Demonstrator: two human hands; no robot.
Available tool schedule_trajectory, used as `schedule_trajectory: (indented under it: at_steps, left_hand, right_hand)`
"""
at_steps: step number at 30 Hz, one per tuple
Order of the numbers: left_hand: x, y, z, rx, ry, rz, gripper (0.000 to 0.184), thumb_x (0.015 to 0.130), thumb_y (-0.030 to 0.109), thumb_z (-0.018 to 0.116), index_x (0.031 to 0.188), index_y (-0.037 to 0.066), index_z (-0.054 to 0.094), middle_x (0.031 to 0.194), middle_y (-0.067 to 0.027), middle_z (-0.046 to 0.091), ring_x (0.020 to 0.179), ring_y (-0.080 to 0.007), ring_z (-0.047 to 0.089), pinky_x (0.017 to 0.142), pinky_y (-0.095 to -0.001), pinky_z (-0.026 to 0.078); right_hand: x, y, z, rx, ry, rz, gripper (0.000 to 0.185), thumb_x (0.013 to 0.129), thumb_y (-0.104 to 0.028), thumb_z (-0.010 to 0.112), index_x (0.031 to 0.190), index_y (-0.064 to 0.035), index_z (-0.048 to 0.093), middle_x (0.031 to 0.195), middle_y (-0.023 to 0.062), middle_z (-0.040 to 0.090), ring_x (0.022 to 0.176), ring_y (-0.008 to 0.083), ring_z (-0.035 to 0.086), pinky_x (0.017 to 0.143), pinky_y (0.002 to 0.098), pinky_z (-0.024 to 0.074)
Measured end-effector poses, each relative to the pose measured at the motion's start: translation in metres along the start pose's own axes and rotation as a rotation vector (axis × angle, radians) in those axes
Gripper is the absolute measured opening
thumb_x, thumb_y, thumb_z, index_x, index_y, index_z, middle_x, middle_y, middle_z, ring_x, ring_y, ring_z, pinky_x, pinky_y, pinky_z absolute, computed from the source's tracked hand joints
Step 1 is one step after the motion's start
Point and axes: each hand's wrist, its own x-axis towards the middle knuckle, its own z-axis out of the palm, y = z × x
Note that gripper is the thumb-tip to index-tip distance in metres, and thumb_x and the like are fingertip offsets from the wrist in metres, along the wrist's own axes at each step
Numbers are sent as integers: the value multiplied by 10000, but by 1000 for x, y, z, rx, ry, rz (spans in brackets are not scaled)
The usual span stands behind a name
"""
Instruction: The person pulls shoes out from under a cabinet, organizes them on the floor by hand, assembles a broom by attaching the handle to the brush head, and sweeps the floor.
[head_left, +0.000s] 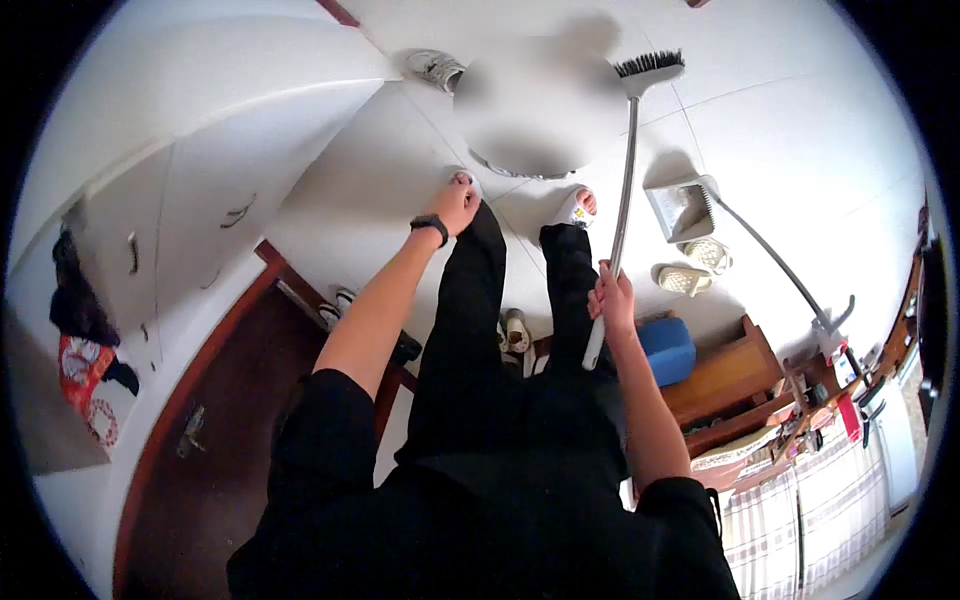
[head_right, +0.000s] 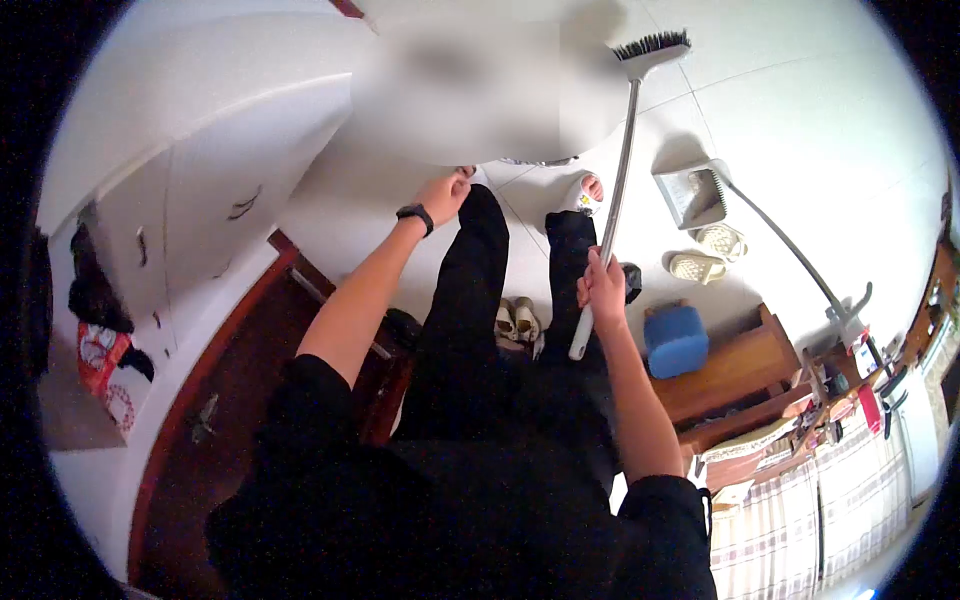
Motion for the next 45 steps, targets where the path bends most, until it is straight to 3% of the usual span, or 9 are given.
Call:
schedule_trajectory:
  at_steps: [6,12,16,22,28,36,40,42,45]
  left_hand:
    - [194,-72,40,171,173,126,284,869,275,598,1075,82,637,1144,-162,623,1112,-318,558,967,-415,431]
    - [331,-139,68,560,-8,142,308,898,336,540,1151,233,682,1419,-243,406,1347,-395,321,1107,-449,319]
    - [386,-199,101,693,-96,150,278,921,232,486,1111,184,683,1349,-161,504,1106,-344,582,938,-474,468]
    - [306,-74,113,690,198,501,216,881,150,518,1013,137,689,1088,-118,600,913,-305,652,726,-451,519]
    - [284,15,222,552,35,360,306,867,104,498,1138,60,633,1273,-139,496,1113,-365,541,890,-453,492]
    - [281,-13,294,196,107,486,414,865,75,499,1278,48,513,1240,-193,519,1110,-351,546,919,-425,477]
    - [259,-4,269,-9,88,275,579,815,157,627,1344,63,410,1198,-222,588,1181,-336,520,943,-424,452]
    - [252,2,277,-279,-80,-195,772,782,222,684,1416,61,275,1230,-252,570,1116,-365,558,930,-443,459]
    - [291,-32,343,-575,-109,-199,981,749,285,759,1481,108,129,1291,-220,539,957,-367,635,845,-449,499]
  right_hand:
    - [74,28,50,168,17,-9,160,1011,-203,456,1074,-57,465,562,-24,364,375,70,344,351,224,319]
    - [97,26,55,134,21,28,188,1032,-197,365,1165,-72,410,567,-18,347,351,84,313,345,220,290]
    - [100,22,51,276,-4,71,172,1020,-157,373,1150,-46,390,585,-14,371,389,80,356,355,214,316]
    - [96,27,44,306,-17,64,184,1024,-172,371,1155,-45,398,586,-10,372,385,83,343,360,216,314]
    - [93,32,34,294,-19,62,215,1037,-218,341,1188,-74,397,556,-4,358,352,102,336,352,234,281]
    - [94,31,22,378,2,72,209,1028,-198,380,1153,-31,401,572,-6,377,371,85,336,353,220,301]
    - [93,26,20,400,-8,75,198,1027,-186,373,1145,-30,399,564,-6,373,368,90,346,356,221,302]
    - [93,22,20,399,-7,79,196,1027,-185,370,1147,-32,396,563,-5,374,367,91,350,355,220,302]
    - [97,21,16,429,-15,97,194,1027,-181,363,1163,-46,388,564,-2,377,365,89,347,350,218,302]
